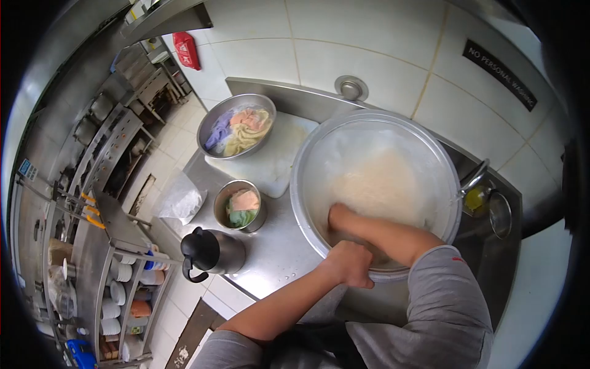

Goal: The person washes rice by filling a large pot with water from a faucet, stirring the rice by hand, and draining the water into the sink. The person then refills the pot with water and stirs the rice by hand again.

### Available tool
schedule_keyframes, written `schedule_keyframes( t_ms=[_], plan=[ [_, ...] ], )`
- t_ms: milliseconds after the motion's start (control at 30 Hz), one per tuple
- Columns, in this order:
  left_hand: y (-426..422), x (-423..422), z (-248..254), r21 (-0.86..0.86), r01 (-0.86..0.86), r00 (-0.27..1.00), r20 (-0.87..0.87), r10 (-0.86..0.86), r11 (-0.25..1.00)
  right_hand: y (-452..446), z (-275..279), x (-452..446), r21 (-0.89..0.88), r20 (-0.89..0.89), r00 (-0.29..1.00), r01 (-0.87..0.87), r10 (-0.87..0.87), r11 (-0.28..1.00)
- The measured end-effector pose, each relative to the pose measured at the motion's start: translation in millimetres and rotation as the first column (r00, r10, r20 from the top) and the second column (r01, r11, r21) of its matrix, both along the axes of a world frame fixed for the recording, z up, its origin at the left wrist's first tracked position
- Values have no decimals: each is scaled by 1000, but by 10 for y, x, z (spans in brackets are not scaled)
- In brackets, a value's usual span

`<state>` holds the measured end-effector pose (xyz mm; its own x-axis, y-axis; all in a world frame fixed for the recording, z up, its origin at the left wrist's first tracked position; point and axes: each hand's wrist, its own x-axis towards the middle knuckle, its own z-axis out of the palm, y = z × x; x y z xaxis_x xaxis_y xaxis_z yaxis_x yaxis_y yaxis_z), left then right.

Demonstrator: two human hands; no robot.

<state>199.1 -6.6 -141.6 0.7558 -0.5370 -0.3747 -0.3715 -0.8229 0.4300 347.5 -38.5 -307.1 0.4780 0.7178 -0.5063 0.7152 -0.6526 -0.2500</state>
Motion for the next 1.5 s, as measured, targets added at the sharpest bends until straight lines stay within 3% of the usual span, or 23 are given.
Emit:
schedule_keyframes(
  t_ms=[67, 167, 367, 500, 833, 1067, 1167, 1200, 1233, 1300, 1367, 1433, 1467, 1500],
  plan=[
    [-3, 2, 20, 55, -14, 999, -45, 17, 998, 145, -381, 444, -66, -4, 999, 46, -46, 997],
    [10, 7, 1, 0, -34, 999, -4, 34, 999, -161, -601, 1081, -100, 44, 969, 248, -244, 964],
    [14, 9, 39, -56, -22, 1000, -6, 22, 998, -1247, -700, 1833, -89, 117, 791, 611, -601, 787],
    [20, 12, 20, -60, -4, 1000, -16, 3, 998, -1436, -619, 1915, 5, 159, 748, 652, -645, 758],
    [8, 15, 80, -40, 18, 1000, -23, -19, 999, -447, -623, 1137, 64, 21, 931, 362, -364, 930],
    [-14, -25, 31, -38, 36, 999, 41, -34, 999, -178, -636, 472, 119, -153, 970, 208, -190, 971],
    [-41, -27, 53, 43, 51, 999, 5, -51, 998, -334, -722, 271, 147, -218, 968, 155, -121, 977],
    [-44, -31, 57, 54, 38, 999, -11, -38, 998, -470, -490, 134, 2, 54, 960, -277, 276, 961],
    [-43, -27, 57, 64, 25, 999, -26, -23, 998, -618, -106, -6, -1, 61, 964, -260, 259, 966],
    [-40, -36, 63, 68, 52, 999, -13, -51, 996, -878, 666, -261, -83, -161, 931, -343, 327, 936],
    [-52, -23, 100, 105, 58, 997, -47, -53, 993, -1178, 422, -136, -77, -128, 941, -324, 313, 943],
    [-60, 21, 26, 123, 100, 993, -82, -91, 987, -1625, -60, 108, 0, -137, 982, -135, 133, 991],
    [-58, 29, 2, 117, 95, 992, -93, -85, 989, -1857, -265, 219, 57, -189, 981, 60, -48, 997],
    [-58, 37, -19, 112, 87, 992, -105, -75, 990, -2012, -85, 246, 51, -41, 979, -199, 201, 979]
  ],
)
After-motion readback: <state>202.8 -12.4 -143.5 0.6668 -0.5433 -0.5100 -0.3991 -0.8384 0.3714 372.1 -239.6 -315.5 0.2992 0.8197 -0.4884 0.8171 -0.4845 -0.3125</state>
